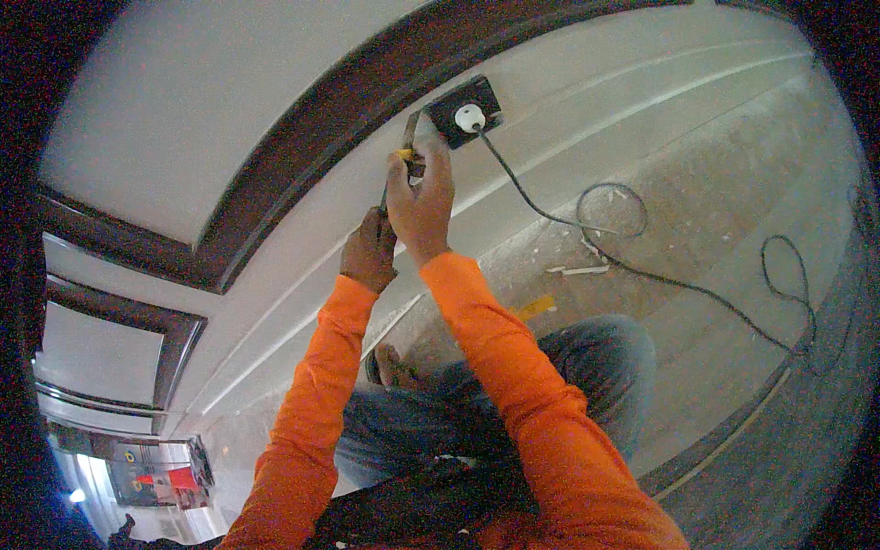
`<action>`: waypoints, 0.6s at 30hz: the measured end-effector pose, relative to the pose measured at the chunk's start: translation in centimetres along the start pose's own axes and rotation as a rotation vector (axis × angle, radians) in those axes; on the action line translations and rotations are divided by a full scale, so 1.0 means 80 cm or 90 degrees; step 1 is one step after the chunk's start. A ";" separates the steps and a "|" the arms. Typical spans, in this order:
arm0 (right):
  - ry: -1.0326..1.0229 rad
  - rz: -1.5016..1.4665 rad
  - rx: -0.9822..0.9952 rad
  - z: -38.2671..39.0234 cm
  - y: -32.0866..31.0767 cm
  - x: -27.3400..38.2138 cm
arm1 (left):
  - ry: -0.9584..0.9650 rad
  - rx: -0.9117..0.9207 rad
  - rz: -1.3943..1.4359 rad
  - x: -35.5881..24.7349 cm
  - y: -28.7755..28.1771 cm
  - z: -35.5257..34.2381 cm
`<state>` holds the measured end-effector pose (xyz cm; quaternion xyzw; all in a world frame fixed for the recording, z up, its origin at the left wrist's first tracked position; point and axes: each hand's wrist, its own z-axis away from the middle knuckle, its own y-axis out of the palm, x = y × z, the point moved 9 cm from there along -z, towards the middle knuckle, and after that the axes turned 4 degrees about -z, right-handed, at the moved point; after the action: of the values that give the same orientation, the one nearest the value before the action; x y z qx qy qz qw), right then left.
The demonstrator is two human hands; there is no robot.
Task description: The person installs an electrical outlet into a wall panel by using a utility knife to strip insulation from wires and then manipulating the wires and socket housing by hand.
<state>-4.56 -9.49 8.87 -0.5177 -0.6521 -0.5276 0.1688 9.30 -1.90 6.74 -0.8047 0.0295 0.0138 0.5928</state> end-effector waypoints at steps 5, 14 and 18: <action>0.037 0.018 0.006 0.010 0.003 -0.003 | -0.023 0.014 0.003 0.011 -0.001 0.005; 0.063 -0.028 -0.006 0.013 0.001 -0.008 | -0.053 0.035 0.004 0.006 -0.011 0.005; 0.026 0.001 -0.002 0.007 -0.002 -0.006 | -0.136 0.058 0.056 -0.009 -0.027 0.000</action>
<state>-4.32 -9.25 8.20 -0.5076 -0.6472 -0.5389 0.1818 8.70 -1.27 8.87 -0.7687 0.0020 0.1241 0.6274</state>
